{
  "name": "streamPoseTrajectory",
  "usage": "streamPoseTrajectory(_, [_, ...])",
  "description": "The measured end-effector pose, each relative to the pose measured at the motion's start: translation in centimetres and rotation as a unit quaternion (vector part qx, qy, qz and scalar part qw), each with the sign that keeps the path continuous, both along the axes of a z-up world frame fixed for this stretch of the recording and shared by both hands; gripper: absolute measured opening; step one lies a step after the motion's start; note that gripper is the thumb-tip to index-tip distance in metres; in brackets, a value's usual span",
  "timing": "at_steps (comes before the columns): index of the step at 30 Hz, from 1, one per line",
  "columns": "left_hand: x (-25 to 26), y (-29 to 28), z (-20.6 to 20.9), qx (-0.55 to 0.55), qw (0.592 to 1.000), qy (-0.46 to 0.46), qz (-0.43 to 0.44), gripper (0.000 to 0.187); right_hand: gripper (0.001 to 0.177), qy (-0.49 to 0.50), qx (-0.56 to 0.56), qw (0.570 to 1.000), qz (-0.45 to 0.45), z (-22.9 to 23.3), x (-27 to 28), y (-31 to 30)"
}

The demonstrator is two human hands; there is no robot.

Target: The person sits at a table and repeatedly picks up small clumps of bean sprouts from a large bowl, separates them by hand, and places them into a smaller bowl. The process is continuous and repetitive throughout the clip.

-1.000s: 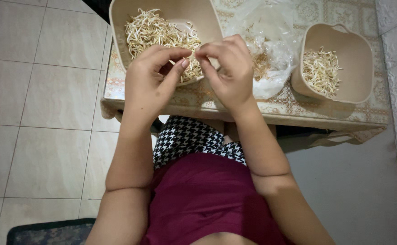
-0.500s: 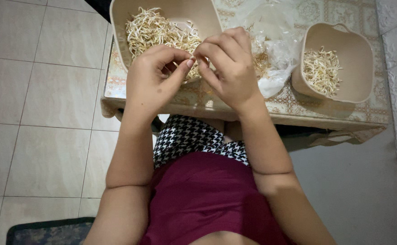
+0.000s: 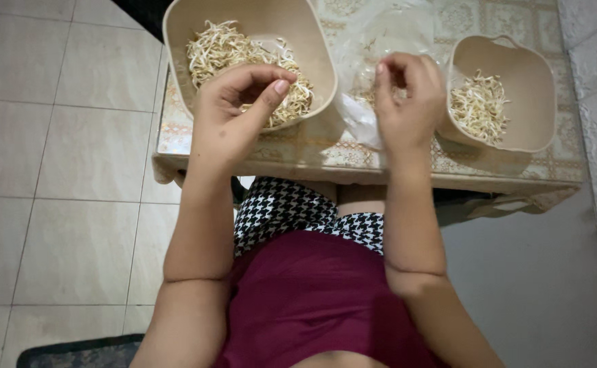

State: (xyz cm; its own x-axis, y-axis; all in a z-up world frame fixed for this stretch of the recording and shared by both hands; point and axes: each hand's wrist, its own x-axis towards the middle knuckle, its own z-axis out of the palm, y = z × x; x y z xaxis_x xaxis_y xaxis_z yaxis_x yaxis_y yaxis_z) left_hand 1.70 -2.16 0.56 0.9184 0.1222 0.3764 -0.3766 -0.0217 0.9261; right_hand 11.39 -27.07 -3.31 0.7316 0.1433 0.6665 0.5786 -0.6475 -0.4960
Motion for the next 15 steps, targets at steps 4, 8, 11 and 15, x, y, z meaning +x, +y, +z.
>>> streamPoseTrajectory(4, [1.1, -2.2, -0.6, -0.116, 0.989, -0.002, -0.090, 0.016, 0.009, 0.032, -0.098, 0.994, -0.044, 0.8, -0.6, -2.8])
streamPoseTrajectory(8, [2.3, -5.4, -1.5, -0.163, 0.973, 0.002, -0.163, 0.018, 0.022, 0.044, -0.018, 0.998, 0.050, 0.8, -2.1, -3.8])
streamPoseTrajectory(11, [3.1, -8.1, -2.4, -0.201, 0.959, 0.022, -0.198, 0.019, 0.019, 0.163, 0.177, 0.959, 0.149, 0.2, -3.8, -4.2])
streamPoseTrajectory(15, [4.0, -10.6, -3.6, -0.235, 0.946, 0.060, -0.216, 0.020, 0.025, 0.218, 0.329, 0.885, 0.247, -0.5, -5.6, -4.9])
